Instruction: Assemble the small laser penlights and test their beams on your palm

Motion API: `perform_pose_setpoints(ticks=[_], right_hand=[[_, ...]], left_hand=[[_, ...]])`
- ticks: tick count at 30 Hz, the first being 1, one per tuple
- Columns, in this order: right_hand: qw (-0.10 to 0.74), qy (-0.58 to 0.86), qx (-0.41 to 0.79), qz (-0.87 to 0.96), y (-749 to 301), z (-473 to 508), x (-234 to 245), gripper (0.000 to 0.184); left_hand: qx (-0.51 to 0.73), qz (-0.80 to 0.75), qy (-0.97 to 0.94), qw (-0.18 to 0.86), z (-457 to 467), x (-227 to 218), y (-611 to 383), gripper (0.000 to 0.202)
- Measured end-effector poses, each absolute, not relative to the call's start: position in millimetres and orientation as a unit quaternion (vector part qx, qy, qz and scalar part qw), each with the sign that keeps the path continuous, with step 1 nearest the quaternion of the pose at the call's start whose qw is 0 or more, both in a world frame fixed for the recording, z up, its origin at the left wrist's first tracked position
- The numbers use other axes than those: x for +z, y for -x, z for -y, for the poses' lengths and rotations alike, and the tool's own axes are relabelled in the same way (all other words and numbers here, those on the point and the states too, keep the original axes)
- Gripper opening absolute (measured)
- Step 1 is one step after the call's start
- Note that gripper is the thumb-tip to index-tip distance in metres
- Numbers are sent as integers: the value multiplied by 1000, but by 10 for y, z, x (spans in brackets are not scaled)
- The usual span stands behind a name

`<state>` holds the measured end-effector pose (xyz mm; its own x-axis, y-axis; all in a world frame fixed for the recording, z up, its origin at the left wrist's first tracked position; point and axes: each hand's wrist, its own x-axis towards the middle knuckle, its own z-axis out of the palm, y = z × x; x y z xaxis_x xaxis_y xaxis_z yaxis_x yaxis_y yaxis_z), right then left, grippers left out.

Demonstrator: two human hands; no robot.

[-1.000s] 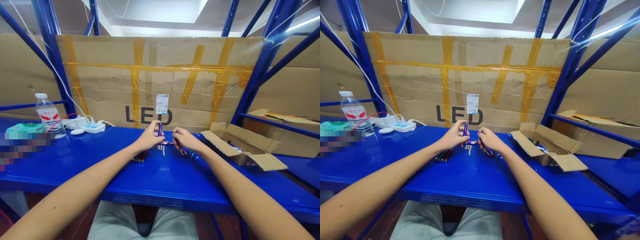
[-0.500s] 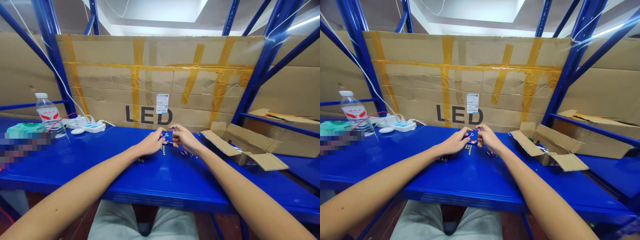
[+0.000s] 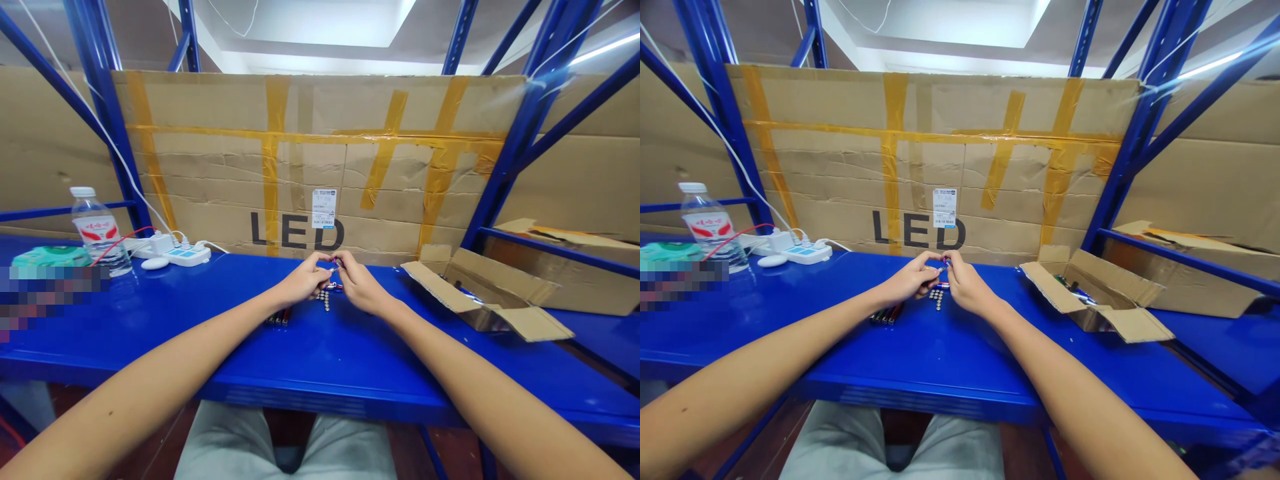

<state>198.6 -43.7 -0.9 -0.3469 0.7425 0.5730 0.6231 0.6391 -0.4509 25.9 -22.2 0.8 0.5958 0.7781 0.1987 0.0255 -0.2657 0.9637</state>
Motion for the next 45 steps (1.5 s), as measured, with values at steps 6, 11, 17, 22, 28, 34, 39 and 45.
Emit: perform_pose_setpoints(ticks=[6,11,17,22,28,34,39,45], right_hand=[[394,407,84,820,-1957,447,-37,26],[405,397,110,816,-1925,464,-34,25],[411,405,110,809,-1937,455,-17,23],[402,403,110,815,-1961,439,-17,22],[407,412,112,808,-1946,435,-26,25],[408,435,90,798,-1922,438,-45,26],[403,444,86,796,-1908,425,-65,27],[405,466,72,783,-1955,358,-86,26]], left_hand=[[354,-281,-707,545,255,23,-268,27],[359,-277,-696,557,276,38,-277,27],[386,-284,-666,571,260,46,-282,19],[388,-287,-640,598,245,62,-282,12],[401,-279,-631,602,273,77,-318,8],[440,-318,-639,545,299,52,-382,8],[452,-316,-661,509,266,25,-372,7],[441,-340,-689,463,157,63,-254,9]])
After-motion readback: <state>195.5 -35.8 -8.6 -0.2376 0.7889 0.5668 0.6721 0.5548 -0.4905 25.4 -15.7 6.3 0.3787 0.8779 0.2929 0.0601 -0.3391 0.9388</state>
